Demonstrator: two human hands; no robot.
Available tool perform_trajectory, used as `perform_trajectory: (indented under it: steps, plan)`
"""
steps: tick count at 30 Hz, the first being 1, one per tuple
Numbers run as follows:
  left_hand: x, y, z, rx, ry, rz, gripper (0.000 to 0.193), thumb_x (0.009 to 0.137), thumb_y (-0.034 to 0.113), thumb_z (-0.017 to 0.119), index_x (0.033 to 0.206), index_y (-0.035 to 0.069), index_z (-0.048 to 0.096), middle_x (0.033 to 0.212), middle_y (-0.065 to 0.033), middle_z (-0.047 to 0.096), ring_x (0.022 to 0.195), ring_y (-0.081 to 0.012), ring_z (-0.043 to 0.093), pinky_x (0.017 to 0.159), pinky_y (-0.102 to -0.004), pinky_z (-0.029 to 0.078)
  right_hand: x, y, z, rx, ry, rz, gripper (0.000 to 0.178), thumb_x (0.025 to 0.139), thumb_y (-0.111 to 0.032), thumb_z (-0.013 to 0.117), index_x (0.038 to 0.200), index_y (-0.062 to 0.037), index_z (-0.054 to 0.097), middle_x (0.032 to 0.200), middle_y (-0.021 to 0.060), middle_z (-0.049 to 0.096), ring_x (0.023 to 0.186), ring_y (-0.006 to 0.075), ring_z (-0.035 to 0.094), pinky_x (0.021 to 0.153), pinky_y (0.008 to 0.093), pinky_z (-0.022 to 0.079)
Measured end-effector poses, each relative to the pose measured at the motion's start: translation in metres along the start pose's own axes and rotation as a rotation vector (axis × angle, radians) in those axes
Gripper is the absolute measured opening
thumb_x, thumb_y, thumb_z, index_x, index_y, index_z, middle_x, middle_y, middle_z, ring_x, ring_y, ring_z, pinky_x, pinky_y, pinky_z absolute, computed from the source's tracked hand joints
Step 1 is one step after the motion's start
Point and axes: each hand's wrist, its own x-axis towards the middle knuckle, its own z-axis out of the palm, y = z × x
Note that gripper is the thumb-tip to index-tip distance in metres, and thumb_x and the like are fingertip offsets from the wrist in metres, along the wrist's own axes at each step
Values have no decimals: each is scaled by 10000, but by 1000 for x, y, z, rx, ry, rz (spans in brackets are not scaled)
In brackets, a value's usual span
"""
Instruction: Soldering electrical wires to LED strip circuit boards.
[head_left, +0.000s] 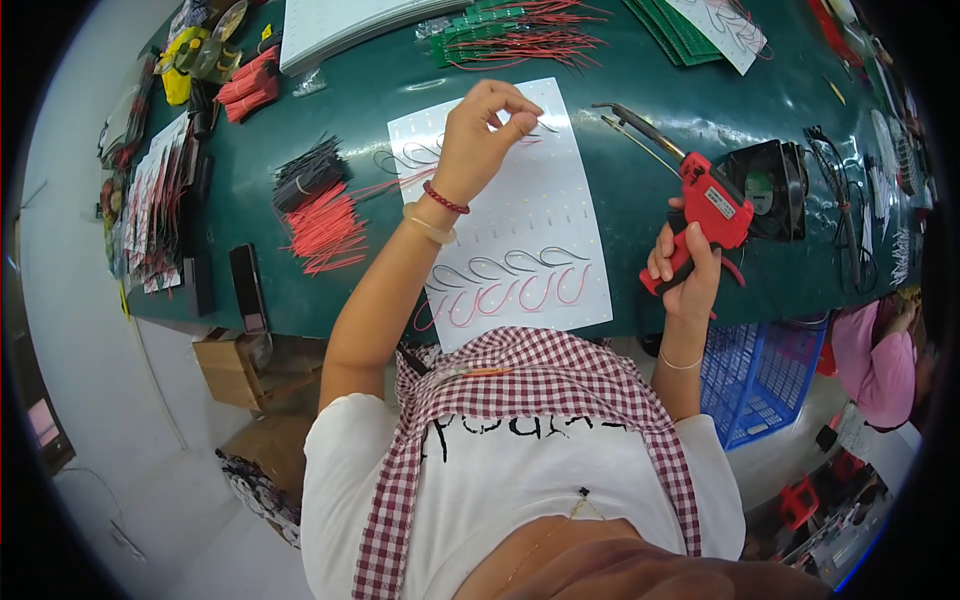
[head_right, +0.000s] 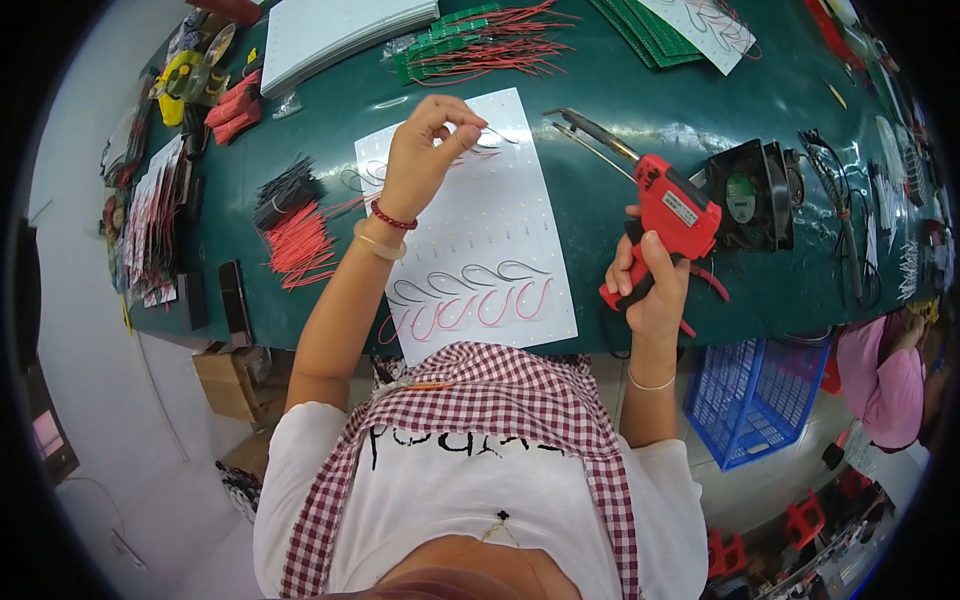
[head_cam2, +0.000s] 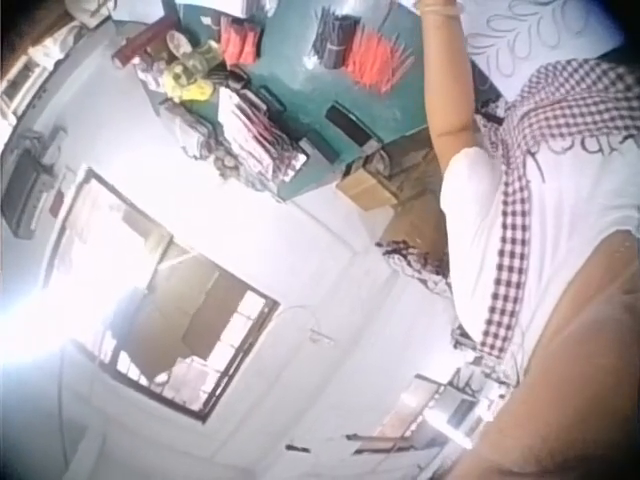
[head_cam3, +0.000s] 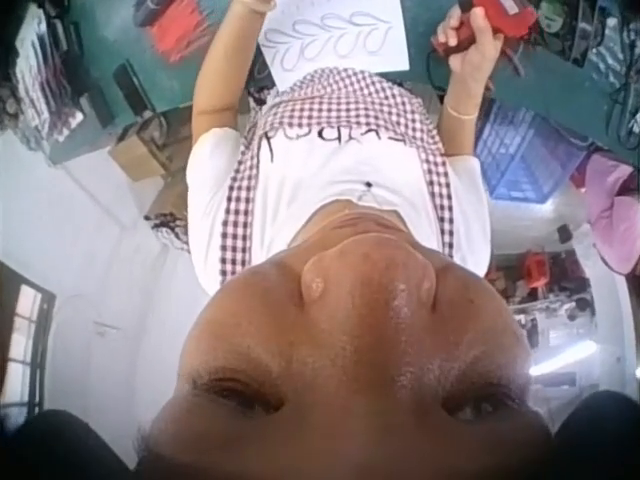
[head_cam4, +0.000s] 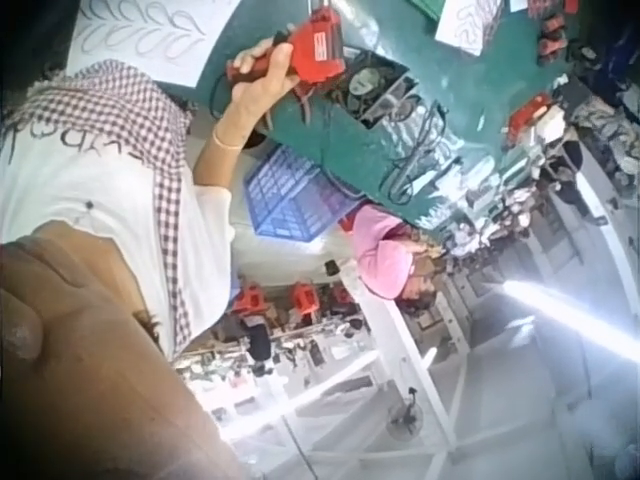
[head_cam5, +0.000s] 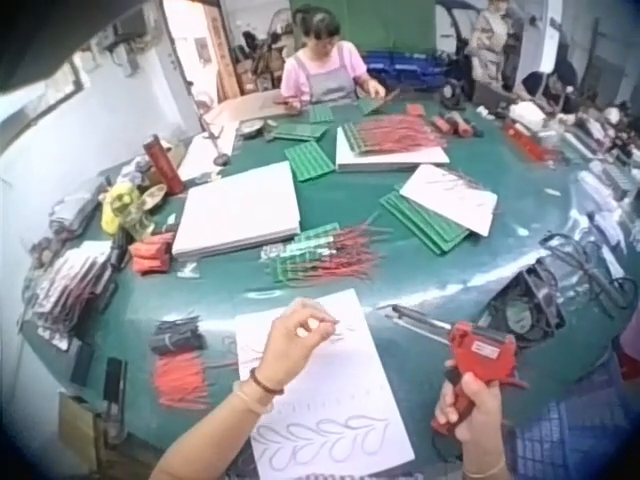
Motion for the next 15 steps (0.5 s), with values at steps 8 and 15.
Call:
perform_trajectory:
  steps: [8,15]
  plan:
    - [-4,-21,34,405,60,-74,53,768,95,670,782,53,641,771,-73,627,766,-234,583,745,-363,404,0,6,-1,-133,21,58,326,897,-155,558,1158,37,517,655,72,537,429,97,442,434,250,403]
    - [-24,-26,40,769,140,169,58,771,125,674,803,87,645,775,-38,567,793,-232,519,741,-371,355,3,6,-1,-166,36,105,336,886,-156,578,1149,45,520,645,67,537,425,96,448,424,244,404]
